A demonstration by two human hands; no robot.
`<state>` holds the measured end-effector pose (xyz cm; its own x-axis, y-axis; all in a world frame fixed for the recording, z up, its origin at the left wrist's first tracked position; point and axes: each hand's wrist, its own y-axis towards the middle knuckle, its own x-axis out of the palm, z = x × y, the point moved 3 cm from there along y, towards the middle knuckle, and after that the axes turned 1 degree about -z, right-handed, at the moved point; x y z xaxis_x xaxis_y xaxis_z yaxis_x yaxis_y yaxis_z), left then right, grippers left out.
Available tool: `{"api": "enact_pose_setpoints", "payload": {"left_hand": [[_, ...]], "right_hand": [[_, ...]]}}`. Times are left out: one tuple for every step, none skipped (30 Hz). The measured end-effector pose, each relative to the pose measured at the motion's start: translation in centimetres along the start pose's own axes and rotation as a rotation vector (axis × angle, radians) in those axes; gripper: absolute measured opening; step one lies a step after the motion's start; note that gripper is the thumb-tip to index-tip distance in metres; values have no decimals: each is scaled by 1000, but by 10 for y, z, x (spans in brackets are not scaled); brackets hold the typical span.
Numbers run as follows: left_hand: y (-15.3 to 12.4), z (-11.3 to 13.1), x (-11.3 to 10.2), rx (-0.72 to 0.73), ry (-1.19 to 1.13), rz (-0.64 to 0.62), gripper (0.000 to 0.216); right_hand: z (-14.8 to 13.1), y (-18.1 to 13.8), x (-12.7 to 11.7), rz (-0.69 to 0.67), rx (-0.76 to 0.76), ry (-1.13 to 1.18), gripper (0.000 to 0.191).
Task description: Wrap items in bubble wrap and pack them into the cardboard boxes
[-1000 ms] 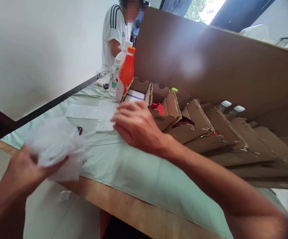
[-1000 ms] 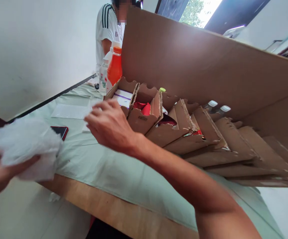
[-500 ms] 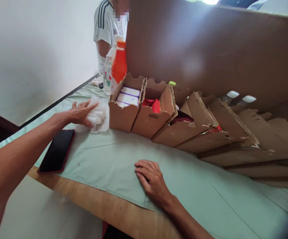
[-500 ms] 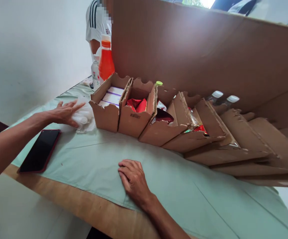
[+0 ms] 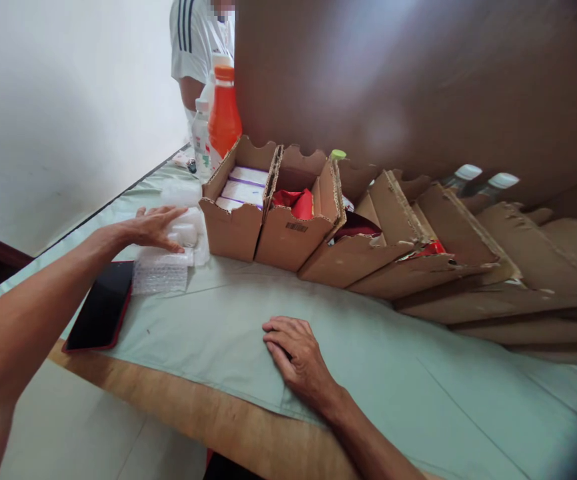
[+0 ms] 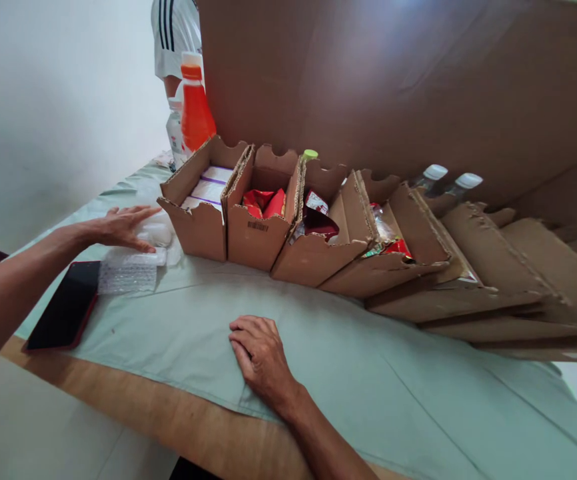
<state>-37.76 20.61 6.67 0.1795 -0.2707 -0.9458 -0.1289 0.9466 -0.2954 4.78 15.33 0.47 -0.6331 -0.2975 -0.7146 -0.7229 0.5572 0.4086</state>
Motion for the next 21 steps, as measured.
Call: {"api": "enact_pose_setpoints", "payload": {"left_hand": [[-4,2,-2,-1,-22,36,120],[-13,5,-5,8,-48,87,119],[-25,9,-7,18,-75,147,117],[-40,13,-9,30,-95,219,114],[-57,18,-8,47,-96,294,109],[-74,23,-4,56,-78,356,102],[-90,28,3,68,-36,427,96],[-104,33,12,78,18,457,91],[-114,36,24,69,59,456,85],[-120,38,35,57,90,440,79],[-121,38,45,39,103,413,74],[-119,38,52,20,101,396,69],[-114,37,56,5,88,393,65],[-107,37,57,-6,71,404,61],[-99,36,56,-12,55,421,59],[-91,37,53,-13,43,433,57],[-84,37,48,-14,36,443,55],[-78,37,43,-14,32,448,54],[-73,37,38,-14,34,449,54],[-71,37,34,-17,39,446,54],[-71,35,32,-25,45,440,56]], "right_hand": [[0,0,0,-6,-1,0,16],[0,0,0,-12,-3,-1,16],[0,-1,-1,-17,-6,-2,16],[0,-1,-1,-21,-9,-3,16],[0,-1,-1,-26,-8,-2,16],[1,-1,-1,-30,-6,0,16],[1,-1,-1,-34,-4,2,16],[1,-1,-1,-38,-4,3,16],[1,-1,-1,-40,-4,2,17],[1,-1,0,-40,-3,0,17],[1,-1,0,-38,-2,-3,16],[0,-1,0,-34,-3,-7,16],[0,-1,1,-31,-2,-9,16],[-1,-1,1,-26,0,-8,16],[-1,-2,2,-23,0,-5,15],[-1,-3,2,-22,-1,0,15],[0,-3,3,-24,-6,5,15],[1,-4,4,-26,-12,9,16],[3,-4,5,-31,-18,11,17],[5,-4,6,-35,-22,12,17],[7,-4,8,-40,-18,10,18]]}}
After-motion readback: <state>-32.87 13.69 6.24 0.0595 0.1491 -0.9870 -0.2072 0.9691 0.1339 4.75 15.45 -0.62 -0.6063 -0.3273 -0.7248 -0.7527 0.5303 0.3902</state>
